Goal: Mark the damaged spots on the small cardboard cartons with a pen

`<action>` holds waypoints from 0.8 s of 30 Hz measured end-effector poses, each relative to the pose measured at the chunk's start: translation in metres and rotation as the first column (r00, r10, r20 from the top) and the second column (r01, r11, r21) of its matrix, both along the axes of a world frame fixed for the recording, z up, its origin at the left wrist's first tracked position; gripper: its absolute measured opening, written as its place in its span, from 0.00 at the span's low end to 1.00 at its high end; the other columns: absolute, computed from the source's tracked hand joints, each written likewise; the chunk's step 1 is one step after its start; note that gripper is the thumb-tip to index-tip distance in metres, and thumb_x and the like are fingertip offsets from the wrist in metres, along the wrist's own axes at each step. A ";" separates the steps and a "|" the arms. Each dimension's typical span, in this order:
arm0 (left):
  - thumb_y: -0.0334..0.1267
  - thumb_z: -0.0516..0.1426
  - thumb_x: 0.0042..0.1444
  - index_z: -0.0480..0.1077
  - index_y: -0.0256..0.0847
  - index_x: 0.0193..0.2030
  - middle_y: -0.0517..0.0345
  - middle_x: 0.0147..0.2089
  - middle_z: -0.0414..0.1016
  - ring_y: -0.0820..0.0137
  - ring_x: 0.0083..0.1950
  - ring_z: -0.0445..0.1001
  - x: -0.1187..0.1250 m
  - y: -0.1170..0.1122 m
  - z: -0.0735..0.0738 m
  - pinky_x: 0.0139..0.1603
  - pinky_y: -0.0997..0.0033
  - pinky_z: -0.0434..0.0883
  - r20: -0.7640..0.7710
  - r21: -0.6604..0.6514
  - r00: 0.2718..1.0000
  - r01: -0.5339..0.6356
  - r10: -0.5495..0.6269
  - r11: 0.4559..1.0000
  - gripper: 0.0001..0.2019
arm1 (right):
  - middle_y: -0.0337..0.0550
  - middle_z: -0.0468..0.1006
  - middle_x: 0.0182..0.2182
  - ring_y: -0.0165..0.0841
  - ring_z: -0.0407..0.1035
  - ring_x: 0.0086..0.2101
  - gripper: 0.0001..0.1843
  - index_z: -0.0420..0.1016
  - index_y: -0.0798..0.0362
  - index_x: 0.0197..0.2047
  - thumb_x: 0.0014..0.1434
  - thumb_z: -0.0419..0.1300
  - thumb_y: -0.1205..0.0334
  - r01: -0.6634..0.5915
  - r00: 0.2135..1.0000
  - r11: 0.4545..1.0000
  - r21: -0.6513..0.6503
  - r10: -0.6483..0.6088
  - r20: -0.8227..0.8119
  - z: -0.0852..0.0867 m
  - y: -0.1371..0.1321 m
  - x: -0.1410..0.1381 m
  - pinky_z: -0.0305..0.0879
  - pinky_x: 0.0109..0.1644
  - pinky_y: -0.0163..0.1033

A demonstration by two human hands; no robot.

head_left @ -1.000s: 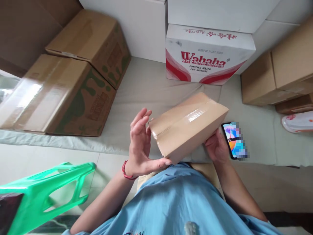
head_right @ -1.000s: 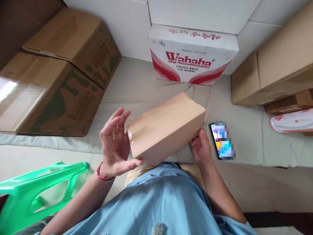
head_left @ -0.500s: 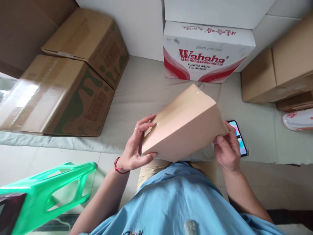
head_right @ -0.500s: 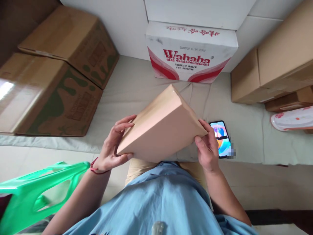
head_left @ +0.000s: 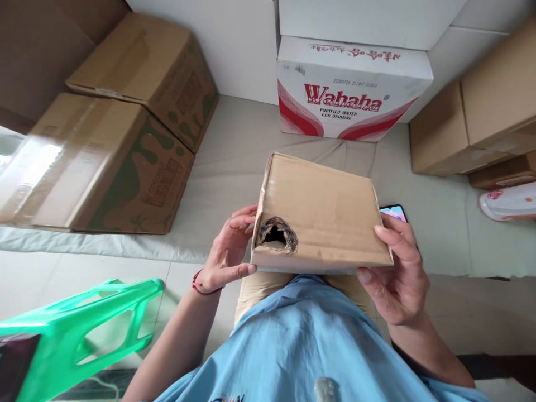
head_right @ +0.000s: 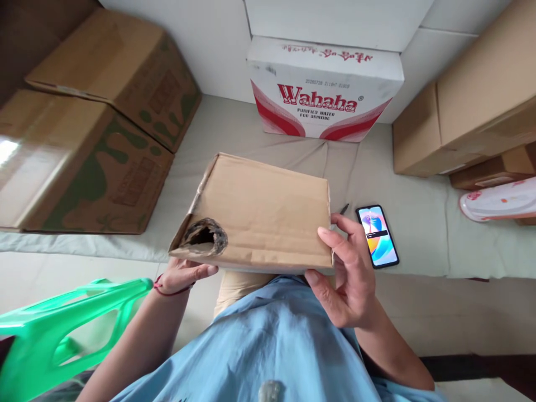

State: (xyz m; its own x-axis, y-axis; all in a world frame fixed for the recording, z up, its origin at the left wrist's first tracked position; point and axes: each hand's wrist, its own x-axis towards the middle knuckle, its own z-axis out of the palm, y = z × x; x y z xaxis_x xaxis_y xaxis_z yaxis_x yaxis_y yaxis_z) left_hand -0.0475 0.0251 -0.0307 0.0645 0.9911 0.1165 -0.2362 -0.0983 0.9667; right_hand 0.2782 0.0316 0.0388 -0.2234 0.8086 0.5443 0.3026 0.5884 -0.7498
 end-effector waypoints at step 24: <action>0.45 0.72 0.60 0.71 0.52 0.70 0.47 0.75 0.74 0.47 0.78 0.71 0.032 -0.005 0.042 0.82 0.37 0.67 0.203 0.072 0.978 0.036 -0.050 0.997 0.33 | 0.31 0.66 0.16 0.29 0.57 0.16 0.30 0.71 0.47 0.27 0.51 0.78 0.32 0.039 0.840 0.494 -0.868 -0.487 -0.239 -0.053 0.034 0.019 0.53 0.16 0.38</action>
State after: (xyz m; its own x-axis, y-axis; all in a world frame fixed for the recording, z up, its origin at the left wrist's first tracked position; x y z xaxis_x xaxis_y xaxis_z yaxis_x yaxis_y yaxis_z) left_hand -0.0159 0.0197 0.0110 0.0749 0.9774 0.1979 -0.4334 -0.1468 0.8892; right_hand 0.2972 0.0660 -0.0141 0.1386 0.9004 -0.4125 -0.1285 -0.3966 -0.9089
